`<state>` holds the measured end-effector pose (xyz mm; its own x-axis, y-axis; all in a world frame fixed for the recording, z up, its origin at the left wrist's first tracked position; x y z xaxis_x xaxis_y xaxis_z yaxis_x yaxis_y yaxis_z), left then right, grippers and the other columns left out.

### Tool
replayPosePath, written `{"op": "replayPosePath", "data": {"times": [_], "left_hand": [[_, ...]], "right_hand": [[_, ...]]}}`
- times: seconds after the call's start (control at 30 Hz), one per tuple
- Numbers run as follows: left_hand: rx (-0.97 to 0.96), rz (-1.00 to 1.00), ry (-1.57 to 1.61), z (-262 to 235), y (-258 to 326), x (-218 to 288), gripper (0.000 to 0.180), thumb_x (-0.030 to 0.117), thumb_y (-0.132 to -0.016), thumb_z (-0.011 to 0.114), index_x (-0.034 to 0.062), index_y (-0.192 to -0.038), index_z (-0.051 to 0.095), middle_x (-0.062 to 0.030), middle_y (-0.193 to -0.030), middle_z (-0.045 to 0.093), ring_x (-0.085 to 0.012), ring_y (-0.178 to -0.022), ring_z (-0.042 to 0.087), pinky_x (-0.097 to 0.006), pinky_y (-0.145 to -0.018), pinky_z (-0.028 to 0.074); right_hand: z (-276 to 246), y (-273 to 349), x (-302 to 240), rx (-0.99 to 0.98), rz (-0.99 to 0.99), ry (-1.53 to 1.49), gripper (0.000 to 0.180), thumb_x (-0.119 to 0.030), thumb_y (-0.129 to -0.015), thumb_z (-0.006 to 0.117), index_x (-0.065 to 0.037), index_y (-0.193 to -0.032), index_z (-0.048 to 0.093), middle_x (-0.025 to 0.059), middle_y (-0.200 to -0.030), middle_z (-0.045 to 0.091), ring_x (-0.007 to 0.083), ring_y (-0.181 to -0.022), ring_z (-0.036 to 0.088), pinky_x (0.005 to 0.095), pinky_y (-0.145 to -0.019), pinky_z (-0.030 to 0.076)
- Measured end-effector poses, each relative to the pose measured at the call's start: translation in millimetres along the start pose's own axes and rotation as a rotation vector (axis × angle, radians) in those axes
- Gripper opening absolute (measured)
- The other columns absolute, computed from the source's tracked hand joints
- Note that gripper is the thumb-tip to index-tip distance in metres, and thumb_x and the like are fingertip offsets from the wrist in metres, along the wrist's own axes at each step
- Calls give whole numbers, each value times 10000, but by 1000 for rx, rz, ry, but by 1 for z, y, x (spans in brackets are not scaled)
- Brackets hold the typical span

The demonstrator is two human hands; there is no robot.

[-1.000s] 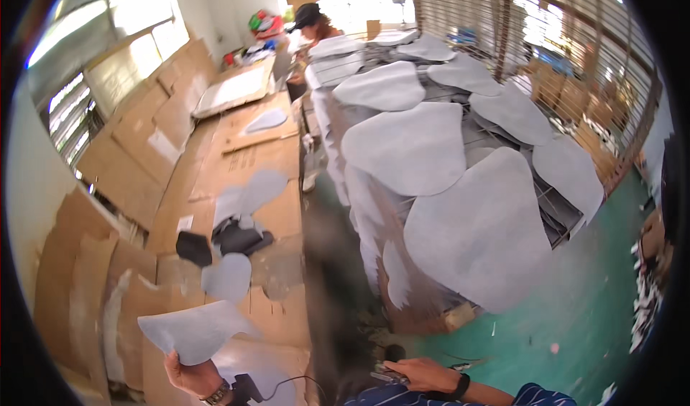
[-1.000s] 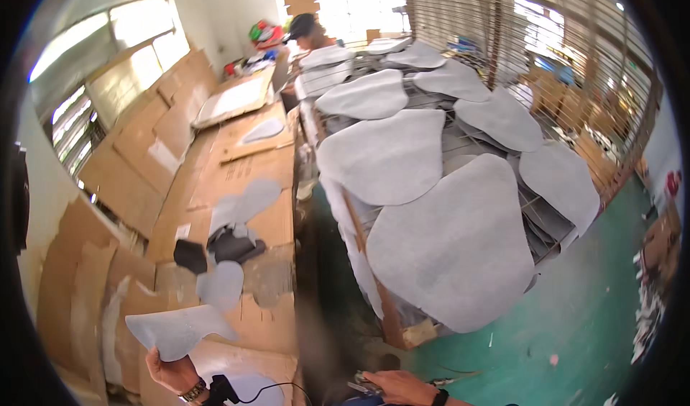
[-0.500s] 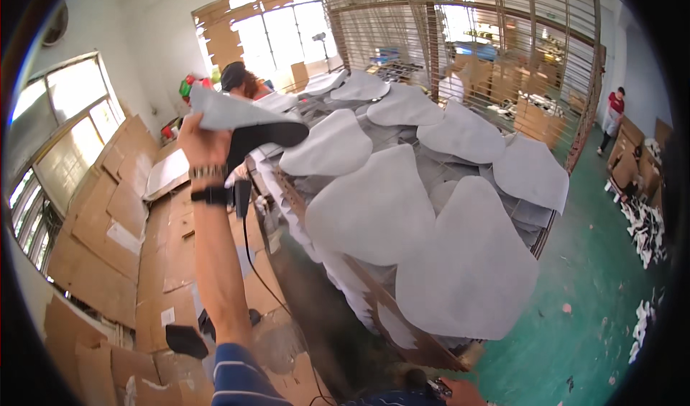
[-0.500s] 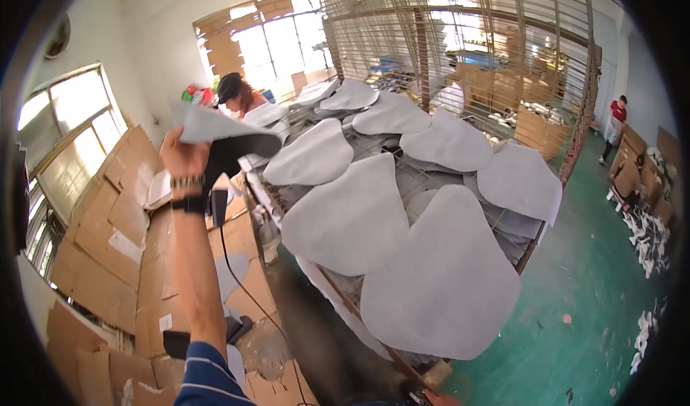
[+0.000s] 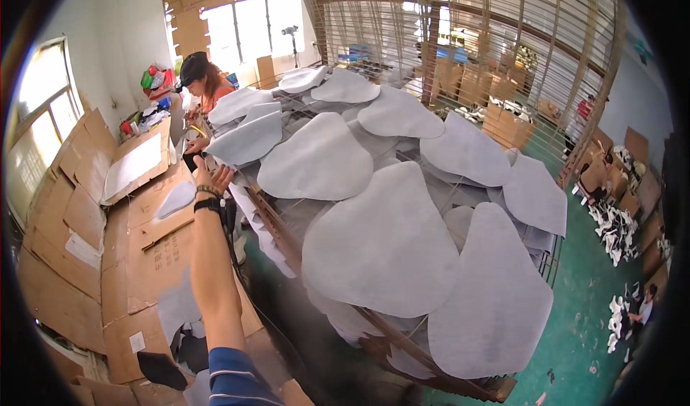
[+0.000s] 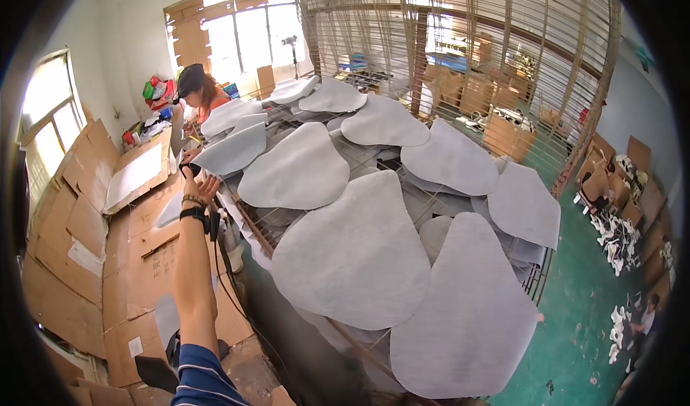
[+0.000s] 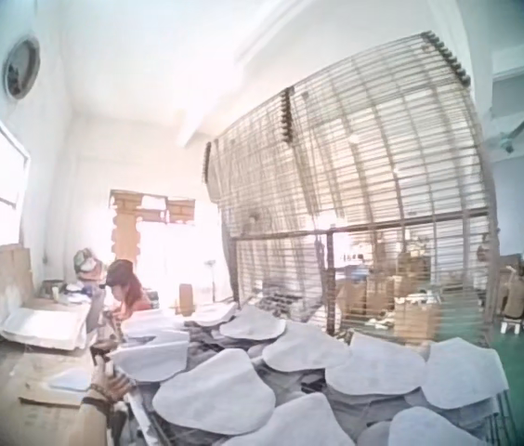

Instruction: The person sprays a grey shoe insole with a handheld spray bottle while it rests on a cardboard-covered workbench. After spraying, the person picks up the insole and places it onto a metal drying rack filled with similar insoles. This process is repeated for multiple insoles.

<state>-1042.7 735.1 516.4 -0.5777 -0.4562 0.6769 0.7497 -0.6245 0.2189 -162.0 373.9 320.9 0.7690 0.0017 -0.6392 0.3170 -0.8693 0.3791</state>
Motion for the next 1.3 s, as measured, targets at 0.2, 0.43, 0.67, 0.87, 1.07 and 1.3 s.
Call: {"op": "replayPosePath", "data": {"times": [0.2, 0.43, 0.67, 0.87, 1.07, 1.3], "left_hand": [[184, 120, -89, -72, 11, -6, 790, 653, -952, 451, 78, -1476, 315, -173, -1273, 580, -323, -1052, 622, -470, -867, 569], [297, 512, -361, -57, 111, 40, 479, 515, -963, 583, 83, -1169, 595, -62, -1014, 627, -179, -816, 592, -312, -639, 518], [-361, 1066, -1105, 170, 414, 52, 327, 349, -985, 610, 83, -1174, 639, 8, -956, 626, -90, -854, 576, -252, -728, 475], [-557, 1533, -1635, 338, 623, -20, 267, 220, -920, 627, 26, -1104, 626, -43, -932, 622, -158, -865, 600, -293, -726, 469], [-864, 2083, -1637, 506, 722, -130, 366, 193, -879, 643, 43, -1210, 599, -173, -1160, 599, -353, -1075, 607, -435, -904, 496], [-579, 2700, -1720, 681, 706, -262, 716, 160, -895, 599, 132, -1545, 301, -117, -1597, 299, -327, -1483, 265, -501, -1203, 267]], "right_hand": [[-15, -29, -7, -50, -55, 83, 397, -111, -860, 595, -87, -1252, 653, 216, -1125, 693, 388, -1046, 642, 451, -873, 517], [-33, -68, 44, -364, -184, -338, 407, -140, -865, 608, -77, -1266, 639, 211, -1144, 690, 394, -1073, 626, 459, -897, 509], [-50, -136, 154, -272, -545, 246, 427, -282, -867, 601, -58, -1229, 630, 248, -1141, 650, 411, -1007, 622, 510, -867, 504], [-77, -155, 203, -139, -345, 32, 327, -207, -839, 565, -90, -1109, 709, 236, -1021, 686, 419, -903, 651, 524, -793, 527], [-138, -134, 221, -136, -269, 156, 358, -155, -843, 541, -80, -1156, 697, 244, -965, 700, 437, -900, 666, 532, -767, 542], [-181, -107, 234, -139, -195, 43, 365, -166, -856, 565, -86, -1191, 684, 235, -1010, 706, 434, -957, 667, 526, -815, 539]]}}
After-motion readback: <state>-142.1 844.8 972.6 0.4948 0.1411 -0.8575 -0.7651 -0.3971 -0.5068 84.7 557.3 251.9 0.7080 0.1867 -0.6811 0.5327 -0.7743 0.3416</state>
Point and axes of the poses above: each hand's wrist, its own y-axis away from the middle knuckle, its own z-axis out of the palm, x = y × z, the point moved 1 cm from there along -y, towards the middle knuckle
